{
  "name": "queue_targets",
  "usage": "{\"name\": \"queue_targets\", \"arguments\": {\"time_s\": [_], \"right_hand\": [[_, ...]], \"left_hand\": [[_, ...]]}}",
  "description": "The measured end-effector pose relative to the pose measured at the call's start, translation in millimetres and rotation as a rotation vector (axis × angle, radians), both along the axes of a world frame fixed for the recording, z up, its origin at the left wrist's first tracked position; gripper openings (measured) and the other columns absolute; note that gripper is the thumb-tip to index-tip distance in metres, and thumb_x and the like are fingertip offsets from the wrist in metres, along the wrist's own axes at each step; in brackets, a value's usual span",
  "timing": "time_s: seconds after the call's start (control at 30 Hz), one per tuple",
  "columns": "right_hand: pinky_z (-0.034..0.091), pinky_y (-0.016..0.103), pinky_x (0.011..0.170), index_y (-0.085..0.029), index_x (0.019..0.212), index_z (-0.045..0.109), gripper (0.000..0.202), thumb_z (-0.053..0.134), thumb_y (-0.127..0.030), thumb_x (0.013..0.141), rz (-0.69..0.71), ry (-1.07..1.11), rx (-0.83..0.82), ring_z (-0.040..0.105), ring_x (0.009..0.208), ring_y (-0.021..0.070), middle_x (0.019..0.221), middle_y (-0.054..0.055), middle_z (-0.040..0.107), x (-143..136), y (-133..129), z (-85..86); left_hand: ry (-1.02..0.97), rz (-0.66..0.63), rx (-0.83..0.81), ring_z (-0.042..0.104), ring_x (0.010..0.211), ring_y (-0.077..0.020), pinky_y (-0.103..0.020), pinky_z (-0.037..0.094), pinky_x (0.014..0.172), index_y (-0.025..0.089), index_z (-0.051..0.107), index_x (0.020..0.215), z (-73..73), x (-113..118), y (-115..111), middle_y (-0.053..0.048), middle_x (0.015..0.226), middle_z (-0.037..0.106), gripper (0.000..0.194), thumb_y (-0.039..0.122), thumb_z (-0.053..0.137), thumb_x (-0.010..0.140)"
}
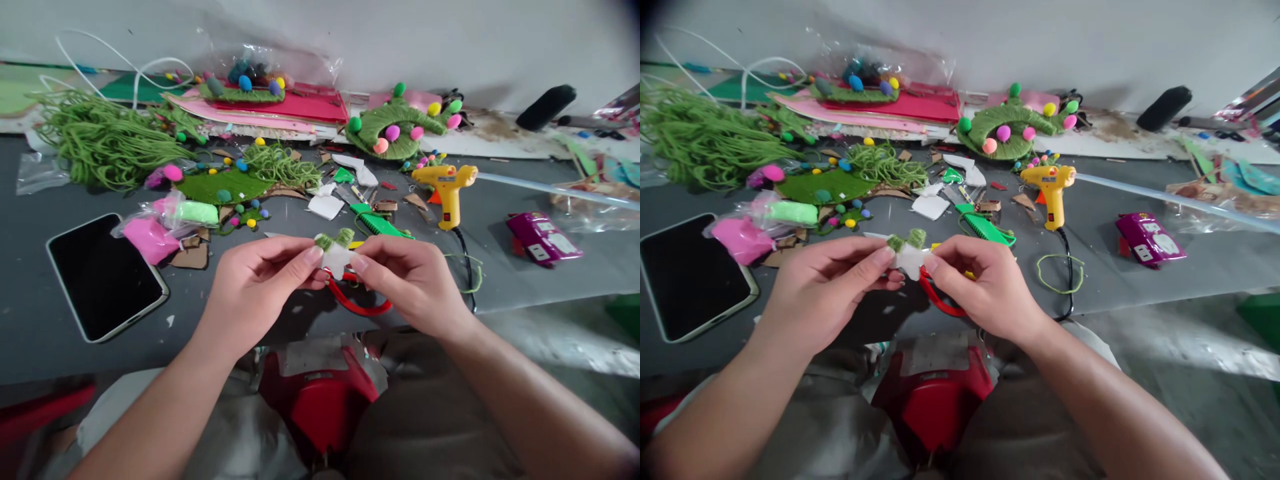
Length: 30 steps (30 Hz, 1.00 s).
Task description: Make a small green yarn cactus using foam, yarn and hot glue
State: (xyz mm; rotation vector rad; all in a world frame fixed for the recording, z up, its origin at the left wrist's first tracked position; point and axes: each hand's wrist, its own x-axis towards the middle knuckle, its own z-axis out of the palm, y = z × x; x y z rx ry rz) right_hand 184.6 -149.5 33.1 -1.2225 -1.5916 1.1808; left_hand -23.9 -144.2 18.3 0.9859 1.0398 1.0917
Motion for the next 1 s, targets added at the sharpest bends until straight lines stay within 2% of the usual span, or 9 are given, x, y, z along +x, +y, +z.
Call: {"name": "queue_targets", "arguments": {"time_s": [0.27, 0.67, 0.83, 1.0], "right_hand": [[0.045, 0.023, 0.058, -0.017, 0.080, 0.071, 0.022, 0.070, -0.033, 0.095, -0.008, -0.089, 0.085, 0.054, 0.065, 0.0114, 0.075, 0.002, 0.068, 0.2, -2.6, -1.5], [0.042, 0.023, 0.056, -0.017, 0.079, 0.068, 0.021, 0.069, -0.030, 0.095, 0.038, -0.080, 0.143, 0.051, 0.062, 0.0099, 0.071, 0.000, 0.063, 0.1, -5.9, 0.9], [0.043, 0.024, 0.057, -0.017, 0.082, 0.069, 0.021, 0.068, -0.032, 0.096, 0.072, -0.065, 0.145, 0.053, 0.063, 0.0106, 0.073, 0.001, 0.065, 3.6, -5.9, 2.6], [0.044, 0.023, 0.058, -0.017, 0.084, 0.070, 0.015, 0.072, -0.028, 0.094, 0.095, -0.048, 0.202, 0.054, 0.064, 0.0100, 0.073, 0.000, 0.065, 4.2, -6.9, 2.3]], "left_hand": [[0.113, 0.015, 0.051, 0.075, 0.068, -0.0159, -0.027, 0.065, 0.070, 0.019, 0.082, 0.093, 2.2, 2.0, -0.9, -0.003, 0.084, 0.080, 0.018, 0.035, 0.083, 0.084], [0.102, -0.018, 0.105, 0.070, 0.065, -0.0111, -0.019, 0.058, 0.065, 0.022, 0.081, 0.091, 0.9, -1.2, -0.8, 0.001, 0.076, 0.077, 0.010, 0.031, 0.082, 0.086], [0.145, -0.049, 0.115, 0.070, 0.066, -0.0140, -0.022, 0.057, 0.065, 0.020, 0.080, 0.092, 0.2, 0.5, -0.9, -0.002, 0.076, 0.077, 0.017, 0.037, 0.079, 0.088], [0.072, -0.097, 0.073, 0.070, 0.067, -0.0155, -0.025, 0.059, 0.066, 0.019, 0.080, 0.090, -2.1, -0.9, -0.1, -0.004, 0.078, 0.077, 0.018, 0.037, 0.079, 0.088]]}}
